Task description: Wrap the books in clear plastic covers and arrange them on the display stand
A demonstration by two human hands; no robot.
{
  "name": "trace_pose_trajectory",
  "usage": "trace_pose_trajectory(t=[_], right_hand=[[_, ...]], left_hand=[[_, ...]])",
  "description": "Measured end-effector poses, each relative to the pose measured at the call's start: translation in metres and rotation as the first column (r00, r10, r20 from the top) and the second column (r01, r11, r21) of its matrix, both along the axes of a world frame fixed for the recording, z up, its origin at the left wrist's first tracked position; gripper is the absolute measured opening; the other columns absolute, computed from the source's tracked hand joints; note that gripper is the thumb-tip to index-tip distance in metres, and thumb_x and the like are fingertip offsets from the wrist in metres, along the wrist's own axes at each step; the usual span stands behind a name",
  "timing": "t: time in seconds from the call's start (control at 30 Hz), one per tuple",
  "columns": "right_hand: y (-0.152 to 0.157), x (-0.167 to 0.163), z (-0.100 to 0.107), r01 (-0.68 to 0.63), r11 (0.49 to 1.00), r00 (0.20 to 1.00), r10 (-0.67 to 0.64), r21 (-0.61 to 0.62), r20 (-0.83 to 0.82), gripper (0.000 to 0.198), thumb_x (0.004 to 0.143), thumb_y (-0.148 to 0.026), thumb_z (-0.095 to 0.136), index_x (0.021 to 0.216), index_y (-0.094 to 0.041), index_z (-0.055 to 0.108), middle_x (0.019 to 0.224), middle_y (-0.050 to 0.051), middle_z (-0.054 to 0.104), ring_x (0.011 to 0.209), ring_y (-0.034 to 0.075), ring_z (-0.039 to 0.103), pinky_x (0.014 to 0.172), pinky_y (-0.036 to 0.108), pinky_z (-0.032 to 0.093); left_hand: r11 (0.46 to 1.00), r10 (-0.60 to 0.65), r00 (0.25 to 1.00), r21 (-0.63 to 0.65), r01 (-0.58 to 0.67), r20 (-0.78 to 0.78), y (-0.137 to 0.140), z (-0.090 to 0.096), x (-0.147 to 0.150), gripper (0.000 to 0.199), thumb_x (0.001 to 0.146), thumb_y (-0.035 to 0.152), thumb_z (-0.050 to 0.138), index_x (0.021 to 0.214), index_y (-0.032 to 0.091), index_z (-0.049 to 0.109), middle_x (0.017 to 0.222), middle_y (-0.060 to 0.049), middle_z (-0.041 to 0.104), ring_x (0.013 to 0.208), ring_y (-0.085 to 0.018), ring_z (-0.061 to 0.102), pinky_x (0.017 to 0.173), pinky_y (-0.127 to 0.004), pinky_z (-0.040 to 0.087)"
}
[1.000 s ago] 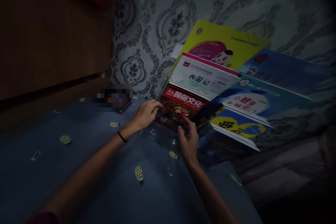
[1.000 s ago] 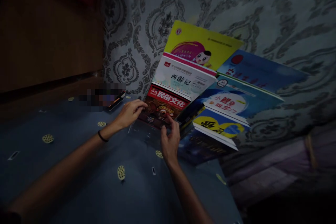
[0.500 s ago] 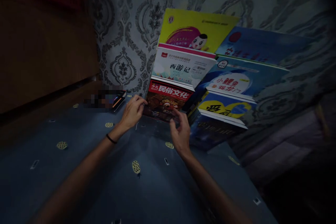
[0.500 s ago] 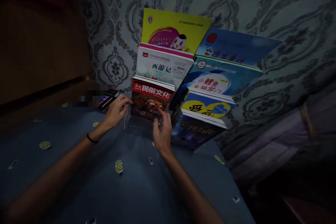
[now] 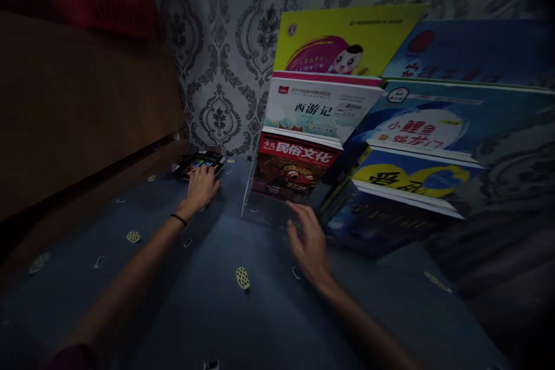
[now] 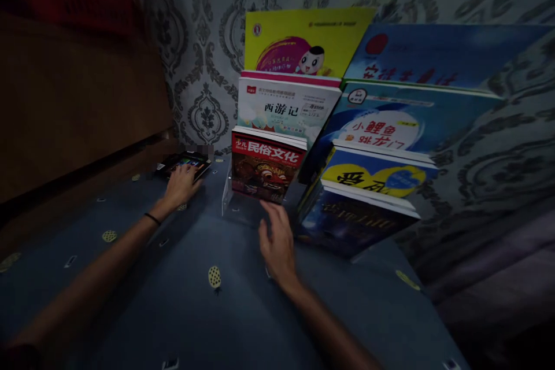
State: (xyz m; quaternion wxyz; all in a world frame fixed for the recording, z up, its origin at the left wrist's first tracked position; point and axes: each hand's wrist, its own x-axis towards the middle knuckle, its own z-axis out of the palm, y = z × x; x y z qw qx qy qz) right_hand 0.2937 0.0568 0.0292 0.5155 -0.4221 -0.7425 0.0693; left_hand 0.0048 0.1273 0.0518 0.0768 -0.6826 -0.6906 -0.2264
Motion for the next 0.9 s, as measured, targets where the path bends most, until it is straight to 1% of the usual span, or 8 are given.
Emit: trace_pose_trajectory(t=[0.1, 0.2, 0.3, 0.43, 0.53, 0.63, 0.77, 0.9], right_hand=[[-0.013, -0.002, -0.022, -0.068, 0.997, 0.995, 0.071, -0.047, 0.063, 0.036, 0.097, -0.021, 0.045, 0.128, -0.025, 0.063, 0.118, 0.009, 0.066, 0.111, 0.024, 0.065, 0.095, 0.043, 0.056], [-0.021, -0.003, -0.038, -0.116, 0.991, 0.988, 0.123, -0.070, 0.098, 0.036, 0.096, -0.018, 0.045, 0.125, -0.026, 0.065, 0.117, 0.009, 0.068, 0.110, 0.024, 0.066, 0.094, 0.042, 0.057], [-0.023, -0.002, -0.044, -0.128, 0.989, 0.987, 0.133, -0.068, 0.087, 0.035, 0.095, -0.015, 0.045, 0.121, -0.026, 0.067, 0.115, 0.008, 0.069, 0.107, 0.023, 0.067, 0.092, 0.041, 0.058], [-0.025, -0.001, -0.040, -0.162, 0.983, 0.982, 0.169, -0.086, 0.088, 0.038, 0.093, -0.012, 0.046, 0.119, -0.026, 0.070, 0.109, 0.007, 0.071, 0.101, 0.023, 0.069, 0.088, 0.040, 0.059], [-0.028, 0.000, -0.034, -0.199, 0.972, 0.972, 0.212, -0.122, 0.102, 0.039, 0.093, -0.012, 0.046, 0.119, -0.026, 0.071, 0.106, 0.007, 0.072, 0.098, 0.022, 0.070, 0.086, 0.039, 0.060], [-0.029, 0.000, -0.033, -0.216, 0.968, 0.970, 0.228, -0.124, 0.086, 0.039, 0.093, -0.012, 0.045, 0.118, -0.026, 0.071, 0.103, 0.007, 0.072, 0.096, 0.022, 0.070, 0.084, 0.038, 0.060], [-0.029, -0.001, -0.035, -0.248, 0.960, 0.962, 0.260, -0.131, 0.079, 0.040, 0.092, -0.011, 0.045, 0.116, -0.027, 0.073, 0.098, 0.006, 0.072, 0.091, 0.022, 0.069, 0.081, 0.038, 0.060], [-0.030, -0.002, -0.036, -0.274, 0.953, 0.955, 0.286, -0.132, 0.084, 0.038, 0.093, -0.012, 0.044, 0.111, -0.026, 0.074, 0.092, 0.006, 0.072, 0.088, 0.023, 0.069, 0.080, 0.038, 0.059]], left_hand=[[0.990, 0.091, 0.992, -0.097, -0.099, -0.087, 0.009, -0.014, -0.021, 0.047, 0.091, 0.035, 0.059, 0.131, 0.011, 0.054, 0.136, -0.027, 0.057, 0.131, -0.040, 0.049, 0.107, -0.059, 0.037], [0.982, 0.089, 0.980, -0.149, -0.116, -0.175, 0.013, -0.021, -0.030, 0.044, 0.096, 0.035, 0.052, 0.132, 0.009, 0.053, 0.141, -0.028, 0.055, 0.136, -0.040, 0.046, 0.110, -0.057, 0.035], [0.980, 0.054, 0.968, -0.172, -0.098, -0.245, 0.011, -0.017, -0.032, 0.040, 0.101, 0.032, 0.040, 0.129, 0.007, 0.054, 0.134, -0.028, 0.060, 0.133, -0.038, 0.051, 0.108, -0.050, 0.039], [0.980, 0.010, 0.953, -0.187, -0.070, -0.304, 0.000, 0.001, -0.037, 0.036, 0.105, 0.029, 0.031, 0.120, 0.010, 0.058, 0.123, -0.022, 0.068, 0.121, -0.033, 0.062, 0.098, -0.042, 0.047], [0.981, 0.014, 0.941, -0.179, -0.079, -0.338, -0.017, 0.010, -0.040, 0.036, 0.105, 0.029, 0.029, 0.117, 0.011, 0.058, 0.118, -0.021, 0.070, 0.113, -0.032, 0.066, 0.091, -0.041, 0.052], [0.980, 0.010, 0.929, -0.179, -0.082, -0.370, -0.042, 0.011, -0.039, 0.036, 0.106, 0.029, 0.029, 0.113, 0.010, 0.059, 0.117, -0.022, 0.070, 0.114, -0.034, 0.066, 0.092, -0.042, 0.053], [0.979, -0.003, 0.916, -0.187, -0.079, -0.401, -0.080, -0.001, -0.033, 0.036, 0.105, 0.027, 0.033, 0.120, 0.010, 0.060, 0.130, -0.022, 0.066, 0.126, -0.033, 0.061, 0.101, -0.043, 0.051], [0.985, -0.004, 0.898, -0.157, -0.073, -0.440, -0.113, -0.022, -0.034, 0.037, 0.104, 0.024, 0.037, 0.132, 0.010, 0.057, 0.141, -0.021, 0.060, 0.136, -0.033, 0.054, 0.106, -0.044, 0.050]])
